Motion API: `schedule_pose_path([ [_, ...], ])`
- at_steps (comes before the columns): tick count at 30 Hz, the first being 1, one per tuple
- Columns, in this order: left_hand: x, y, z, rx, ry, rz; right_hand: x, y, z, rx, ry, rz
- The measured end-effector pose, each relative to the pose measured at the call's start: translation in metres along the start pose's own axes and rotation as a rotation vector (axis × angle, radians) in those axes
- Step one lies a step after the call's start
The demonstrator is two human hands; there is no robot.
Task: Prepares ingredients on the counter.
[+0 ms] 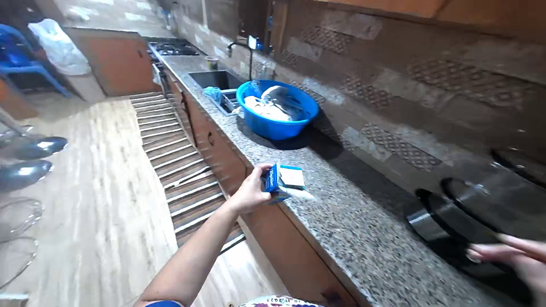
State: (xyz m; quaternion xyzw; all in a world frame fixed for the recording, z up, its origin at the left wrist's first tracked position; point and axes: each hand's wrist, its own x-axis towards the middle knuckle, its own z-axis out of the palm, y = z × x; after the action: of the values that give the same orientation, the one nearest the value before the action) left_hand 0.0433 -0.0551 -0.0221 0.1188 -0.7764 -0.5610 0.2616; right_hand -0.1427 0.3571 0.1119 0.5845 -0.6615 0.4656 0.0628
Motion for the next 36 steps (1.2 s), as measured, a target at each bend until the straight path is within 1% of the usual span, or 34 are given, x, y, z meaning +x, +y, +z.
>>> schedule_pose_path([
  [1,-0.002,-0.004,-0.017,-0.003,-0.002,0.008,0.029,0.008,0.041,0.027,-0.033,0.024],
  [3,-0.001,-0.016,-0.049,0.023,-0.006,0.050,0.072,0.028,0.121,0.068,-0.101,0.015],
  [5,0.004,-0.030,-0.081,0.057,0.002,0.106,0.106,0.048,0.198,0.095,-0.211,0.007],
  [8,0.012,-0.050,-0.119,0.065,0.050,0.188,0.152,0.073,0.303,0.176,-0.397,0.054],
  [10,0.012,-0.061,-0.143,0.040,0.030,0.154,0.182,0.089,0.373,0.428,-0.462,0.073],
  [11,0.011,-0.068,-0.157,0.041,0.004,0.102,0.195,0.095,0.408,0.575,-0.483,0.100],
  [12,0.009,-0.074,-0.173,0.046,-0.005,0.024,0.209,0.098,0.440,0.659,-0.498,0.145],
  [13,0.008,-0.080,-0.193,0.045,0.035,-0.050,0.224,0.102,0.469,0.679,-0.538,0.189],
  [14,0.008,-0.088,-0.217,0.055,0.117,-0.071,0.245,0.106,0.496,0.632,-0.609,0.234],
  [16,0.000,-0.098,-0.267,0.136,0.358,0.008,0.292,0.103,0.550,0.441,-0.803,0.290],
  [17,-0.007,-0.099,-0.291,0.227,0.435,0.072,0.313,0.101,0.578,0.383,-0.903,0.267],
  [18,-0.013,-0.099,-0.313,0.340,0.469,0.116,0.334,0.098,0.608,0.352,-0.989,0.210],
  [19,-0.019,-0.099,-0.330,0.451,0.475,0.122,0.353,0.092,0.637,0.335,-1.067,0.139],
  [20,-0.024,-0.101,-0.345,0.544,0.451,0.079,0.370,0.082,0.665,0.321,-1.149,0.060],
  [21,-0.031,-0.106,-0.359,0.617,0.429,-0.004,0.385,0.069,0.691,0.303,-1.235,-0.015],
  [23,-0.044,-0.121,-0.389,0.657,0.489,-0.172,0.411,0.042,0.745,0.259,-1.350,-0.170],
  [25,-0.062,-0.143,-0.426,0.681,0.603,-0.272,0.432,0.021,0.805,0.224,-1.394,-0.286],
  [27,-0.083,-0.169,-0.467,0.726,0.672,-0.346,0.448,0.003,0.863,0.202,-1.440,-0.343],
  [29,-0.099,-0.188,-0.514,0.659,0.696,-0.435,0.458,-0.018,0.912,0.248,-1.478,-0.418],
  [30,-0.103,-0.191,-0.543,0.614,0.674,-0.496,0.465,-0.031,0.934,0.281,-1.489,-0.453],
  [31,-0.107,-0.193,-0.573,0.587,0.622,-0.541,0.471,-0.045,0.955,0.294,-1.512,-0.457],
  [32,-0.110,-0.195,-0.605,0.576,0.554,-0.560,0.480,-0.062,0.973,0.275,-1.562,-0.419],
  [34,-0.113,-0.200,-0.670,0.581,0.425,-0.557,0.502,-0.089,1.010,0.249,-1.626,-0.332],
  [36,-0.108,-0.210,-0.729,0.607,0.350,-0.559,0.525,-0.103,1.051,0.286,-1.573,-0.271],
])
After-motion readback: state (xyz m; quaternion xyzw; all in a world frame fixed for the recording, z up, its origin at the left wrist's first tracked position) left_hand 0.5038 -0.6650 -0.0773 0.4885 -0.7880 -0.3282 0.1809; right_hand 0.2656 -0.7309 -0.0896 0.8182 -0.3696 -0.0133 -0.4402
